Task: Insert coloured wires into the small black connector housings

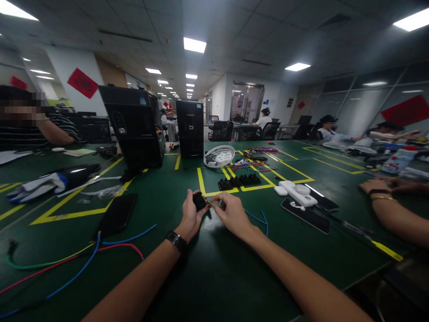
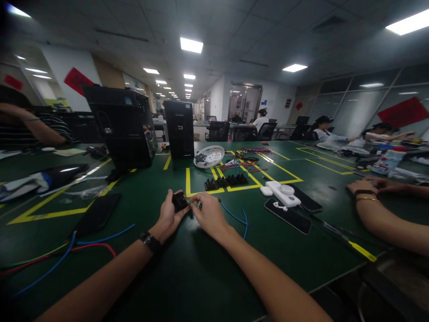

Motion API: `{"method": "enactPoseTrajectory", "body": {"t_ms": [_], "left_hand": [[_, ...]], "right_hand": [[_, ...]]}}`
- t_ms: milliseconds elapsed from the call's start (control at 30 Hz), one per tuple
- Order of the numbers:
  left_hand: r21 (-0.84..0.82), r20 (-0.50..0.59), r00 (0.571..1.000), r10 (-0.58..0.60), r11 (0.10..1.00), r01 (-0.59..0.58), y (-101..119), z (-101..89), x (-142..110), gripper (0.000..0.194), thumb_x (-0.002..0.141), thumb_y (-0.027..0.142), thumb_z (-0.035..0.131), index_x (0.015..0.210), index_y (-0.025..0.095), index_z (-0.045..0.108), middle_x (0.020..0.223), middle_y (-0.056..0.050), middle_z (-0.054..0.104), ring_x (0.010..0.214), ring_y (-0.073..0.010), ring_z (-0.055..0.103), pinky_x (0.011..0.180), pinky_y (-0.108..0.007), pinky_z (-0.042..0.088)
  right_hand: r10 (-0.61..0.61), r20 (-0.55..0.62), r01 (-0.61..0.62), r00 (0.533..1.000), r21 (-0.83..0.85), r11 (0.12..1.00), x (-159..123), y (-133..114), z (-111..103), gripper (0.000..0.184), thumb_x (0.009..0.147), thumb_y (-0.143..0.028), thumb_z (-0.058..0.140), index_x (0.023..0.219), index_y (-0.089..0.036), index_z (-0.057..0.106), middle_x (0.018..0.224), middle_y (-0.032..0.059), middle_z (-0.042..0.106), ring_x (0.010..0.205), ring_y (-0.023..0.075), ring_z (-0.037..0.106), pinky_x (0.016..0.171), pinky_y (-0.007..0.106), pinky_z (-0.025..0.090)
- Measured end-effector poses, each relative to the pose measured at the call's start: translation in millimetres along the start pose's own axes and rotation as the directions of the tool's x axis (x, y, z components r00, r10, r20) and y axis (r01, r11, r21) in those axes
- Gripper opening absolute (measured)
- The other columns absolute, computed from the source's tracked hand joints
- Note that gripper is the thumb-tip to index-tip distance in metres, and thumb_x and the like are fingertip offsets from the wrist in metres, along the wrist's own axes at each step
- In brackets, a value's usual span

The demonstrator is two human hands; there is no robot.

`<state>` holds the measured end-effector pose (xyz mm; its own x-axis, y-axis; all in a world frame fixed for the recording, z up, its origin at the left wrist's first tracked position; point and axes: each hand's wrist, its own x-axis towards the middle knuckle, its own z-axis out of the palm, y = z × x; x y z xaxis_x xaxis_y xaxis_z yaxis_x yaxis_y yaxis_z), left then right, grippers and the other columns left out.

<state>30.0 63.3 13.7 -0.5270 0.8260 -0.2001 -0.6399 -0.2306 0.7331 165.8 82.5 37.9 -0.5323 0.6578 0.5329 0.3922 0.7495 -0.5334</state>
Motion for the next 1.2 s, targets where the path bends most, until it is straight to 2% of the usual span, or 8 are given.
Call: {"method": "enactPoseTrajectory", "body": {"t_ms": [200,400,633,800,1000,1133,1200], "left_hand": [[-0.028,0.016,1.000,-0.020,0.999,0.021,-3.2,1.5,-3.8,0.034,0.088,0.045,0.044,0.095,0.015,0.058,0.073,-0.004,0.057,0.065,-0.0158,0.059,0.057,-0.031,0.053],[-0.034,0.037,0.999,-0.025,0.999,0.026,-4.0,1.0,-2.1,0.031,0.090,0.041,0.044,0.094,0.014,0.058,0.070,-0.003,0.058,0.061,-0.0147,0.059,0.056,-0.030,0.052],[0.030,0.039,0.999,-0.010,1.000,0.008,-6.2,-0.2,-2.4,0.029,0.089,0.039,0.046,0.097,0.015,0.060,0.081,-0.006,0.061,0.068,-0.0149,0.061,0.057,-0.027,0.051],[0.045,0.030,0.999,-0.024,0.999,0.023,-10.0,-1.2,-4.1,0.026,0.087,0.038,0.050,0.098,0.017,0.061,0.077,-0.003,0.060,0.066,-0.0130,0.060,0.054,-0.023,0.049],[-0.052,-0.061,0.997,-0.051,0.997,0.048,-13.8,5.8,-7.5,0.021,0.089,0.031,0.046,0.089,0.016,0.060,0.070,-0.002,0.060,0.057,-0.0108,0.059,0.053,-0.022,0.049],[-0.045,-0.064,0.997,-0.040,0.998,0.037,-9.3,4.5,-4.4,0.022,0.088,0.035,0.047,0.096,0.018,0.058,0.069,-0.001,0.059,0.055,-0.0121,0.060,0.051,-0.024,0.048],[0.015,-0.022,1.000,0.008,1.000,-0.008,-5.7,1.4,-0.4,0.028,0.086,0.040,0.049,0.101,0.018,0.058,0.071,-0.002,0.060,0.057,-0.0134,0.060,0.052,-0.025,0.047]], "right_hand": [[0.003,0.004,-0.004,1.000,0.033,0.999,-2.9,-3.7,5.6,0.016,0.080,-0.012,0.058,0.091,-0.018,0.067,0.086,0.0029,0.067,0.077,0.0150,0.059,0.074,0.025,0.044],[-0.013,0.021,0.012,1.000,0.045,0.999,-4.8,-2.4,8.7,0.013,0.080,-0.012,0.059,0.089,-0.017,0.066,0.087,0.0037,0.067,0.082,0.0162,0.061,0.077,0.027,0.044],[-0.092,0.072,0.088,0.993,0.061,0.994,-7.2,-2.9,5.0,0.036,0.083,-0.011,0.054,0.118,-0.020,0.060,0.096,0.0044,0.063,0.087,0.0153,0.058,0.080,0.026,0.044],[-0.097,0.102,0.092,0.990,0.058,0.994,-9.8,-3.7,4.2,0.035,0.085,-0.010,0.052,0.115,-0.023,0.063,0.093,0.0037,0.060,0.088,0.0150,0.056,0.080,0.026,0.043],[-0.072,0.095,0.065,0.993,0.078,0.995,-11.8,-6.8,10.1,0.034,0.086,-0.010,0.050,0.114,-0.024,0.065,0.092,0.0033,0.061,0.088,0.0152,0.057,0.079,0.025,0.043],[-0.098,0.121,0.081,0.988,0.141,0.987,-11.8,-11.7,13.7,0.037,0.088,-0.011,0.046,0.119,-0.025,0.062,0.098,0.0039,0.066,0.093,0.0161,0.060,0.085,0.026,0.043],[-0.101,0.145,0.076,0.984,0.166,0.983,-10.6,-14.3,13.5,0.039,0.089,-0.012,0.046,0.123,-0.026,0.059,0.104,0.0044,0.067,0.097,0.0170,0.061,0.087,0.026,0.044]]}}
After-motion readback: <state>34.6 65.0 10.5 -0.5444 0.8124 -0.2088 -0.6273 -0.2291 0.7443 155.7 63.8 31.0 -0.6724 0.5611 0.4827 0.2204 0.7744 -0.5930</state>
